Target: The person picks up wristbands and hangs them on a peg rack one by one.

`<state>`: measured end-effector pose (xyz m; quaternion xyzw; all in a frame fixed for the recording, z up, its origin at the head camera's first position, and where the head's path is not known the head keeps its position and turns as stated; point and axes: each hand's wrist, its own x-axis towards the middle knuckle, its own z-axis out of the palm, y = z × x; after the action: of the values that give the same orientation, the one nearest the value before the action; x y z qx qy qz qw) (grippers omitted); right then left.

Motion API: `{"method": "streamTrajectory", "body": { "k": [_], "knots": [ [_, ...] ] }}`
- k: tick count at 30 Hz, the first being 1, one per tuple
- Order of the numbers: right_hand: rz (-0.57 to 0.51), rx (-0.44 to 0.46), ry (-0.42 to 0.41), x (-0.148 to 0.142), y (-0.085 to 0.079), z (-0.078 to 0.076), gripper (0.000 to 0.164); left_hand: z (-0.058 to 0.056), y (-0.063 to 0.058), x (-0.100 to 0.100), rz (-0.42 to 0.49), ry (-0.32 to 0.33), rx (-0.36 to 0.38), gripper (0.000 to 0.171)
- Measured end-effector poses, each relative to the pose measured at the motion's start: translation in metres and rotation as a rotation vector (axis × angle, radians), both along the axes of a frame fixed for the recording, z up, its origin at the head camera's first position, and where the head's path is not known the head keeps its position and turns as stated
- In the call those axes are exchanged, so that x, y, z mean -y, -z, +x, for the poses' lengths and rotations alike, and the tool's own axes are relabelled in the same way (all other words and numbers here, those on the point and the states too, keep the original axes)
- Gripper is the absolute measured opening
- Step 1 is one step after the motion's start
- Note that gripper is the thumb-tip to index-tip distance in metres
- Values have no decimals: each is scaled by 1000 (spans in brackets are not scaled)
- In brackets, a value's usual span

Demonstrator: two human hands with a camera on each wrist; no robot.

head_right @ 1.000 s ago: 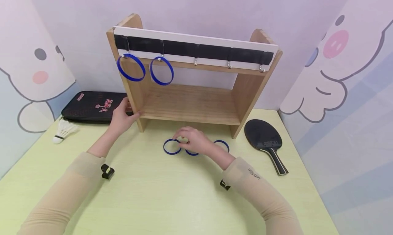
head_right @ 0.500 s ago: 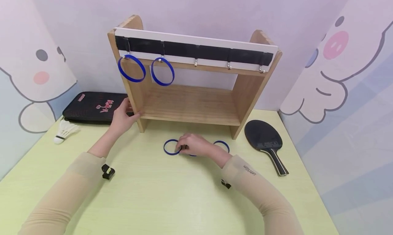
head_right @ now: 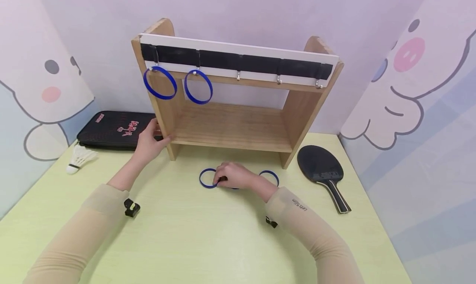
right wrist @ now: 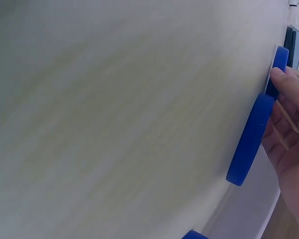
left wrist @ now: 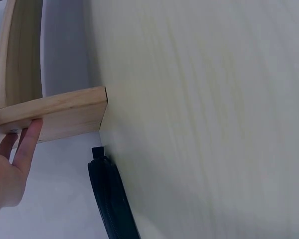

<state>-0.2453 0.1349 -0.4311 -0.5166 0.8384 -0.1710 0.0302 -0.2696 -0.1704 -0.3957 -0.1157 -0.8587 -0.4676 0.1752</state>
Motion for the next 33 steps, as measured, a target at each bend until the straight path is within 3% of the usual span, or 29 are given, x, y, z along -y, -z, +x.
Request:
{"method": "streamTrajectory", "body": {
  "k": [11,20,25,33],
  "knots": [
    [-65,118,13,-5,-6,0,11,1,-2,0,3,5,-10,61],
    [-135,143,25,-10,-14,4,10,1,-3,-1,7,3,0,61],
    [-150,195,58,-11,-26,8,13,1,-3,-1,6,4,1,61],
    [-180,139,91,-15,-51,16,16,1,-2,-1,7,3,-1,61]
  ]
}}
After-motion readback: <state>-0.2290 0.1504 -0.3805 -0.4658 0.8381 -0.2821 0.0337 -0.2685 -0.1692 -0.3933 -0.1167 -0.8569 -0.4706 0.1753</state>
